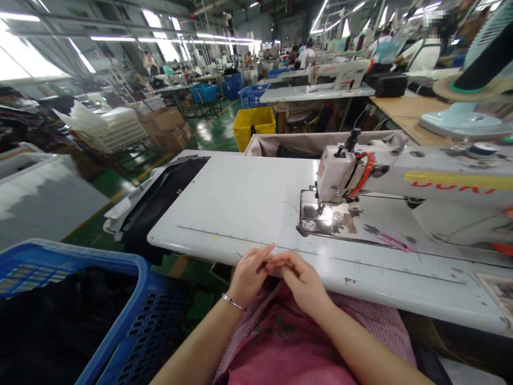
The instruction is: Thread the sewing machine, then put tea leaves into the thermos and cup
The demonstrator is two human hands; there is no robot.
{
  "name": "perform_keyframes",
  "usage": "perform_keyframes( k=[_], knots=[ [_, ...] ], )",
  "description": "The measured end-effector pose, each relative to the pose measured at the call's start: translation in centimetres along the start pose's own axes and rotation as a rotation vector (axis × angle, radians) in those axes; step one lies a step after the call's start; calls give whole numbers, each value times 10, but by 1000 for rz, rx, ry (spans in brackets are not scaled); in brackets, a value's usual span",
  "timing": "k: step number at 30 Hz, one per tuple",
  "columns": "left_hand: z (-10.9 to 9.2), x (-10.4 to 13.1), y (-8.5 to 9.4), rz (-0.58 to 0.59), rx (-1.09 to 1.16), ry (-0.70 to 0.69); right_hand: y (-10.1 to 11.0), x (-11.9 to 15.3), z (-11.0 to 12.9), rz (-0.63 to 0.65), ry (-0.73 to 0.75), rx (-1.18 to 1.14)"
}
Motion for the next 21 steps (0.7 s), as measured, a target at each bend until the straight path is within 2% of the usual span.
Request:
perform_keyframes(
  k=[2,3,4,5,7,9,10,12,13,14,16,18,19,21],
  knots=[
    [4,2,10,-116,113,167,11,-3,-3,-167,-70,-64],
    [5,3,14,-190,221,268,12,-5,-4,-188,-99,-67],
    [5,3,17,-263,363,364,8,-7,-4,-142,-123,-79],
    [4,3,18,-324,522,444,-1,-9,-5,-36,-144,-117],
    [1,3,24,-424,799,552,-30,-8,-7,267,-194,-242],
    [3,6,41,-576,906,572,-60,-1,-14,512,-279,-292],
    [8,11,54,-687,896,556,-72,3,-19,576,-325,-262],
    [19,28,80,-886,788,521,-88,11,-27,614,-395,-149],
    [24,39,88,-917,723,522,-90,13,-28,609,-407,-112],
    [27,50,91,-874,674,549,-90,13,-27,593,-401,-111],
    [26,71,76,-612,692,613,-85,8,-20,541,-359,-178],
    [16,89,44,-305,846,600,-77,0,-14,467,-332,-281],
    [10,97,28,-187,918,588,-74,-4,-13,439,-330,-322],
    [12,111,3,-84,955,644,-71,-9,-14,411,-333,-339]
  ],
)
Point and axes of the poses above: each hand's wrist, its own x-axis away from the middle knuckle, its own y-axis out of the back of the hand, z = x × y, the point moved 4 cm from there along -x, towards the middle knuckle, and after that the axes turned 15 degrees about -y, right-handed, at the moved point
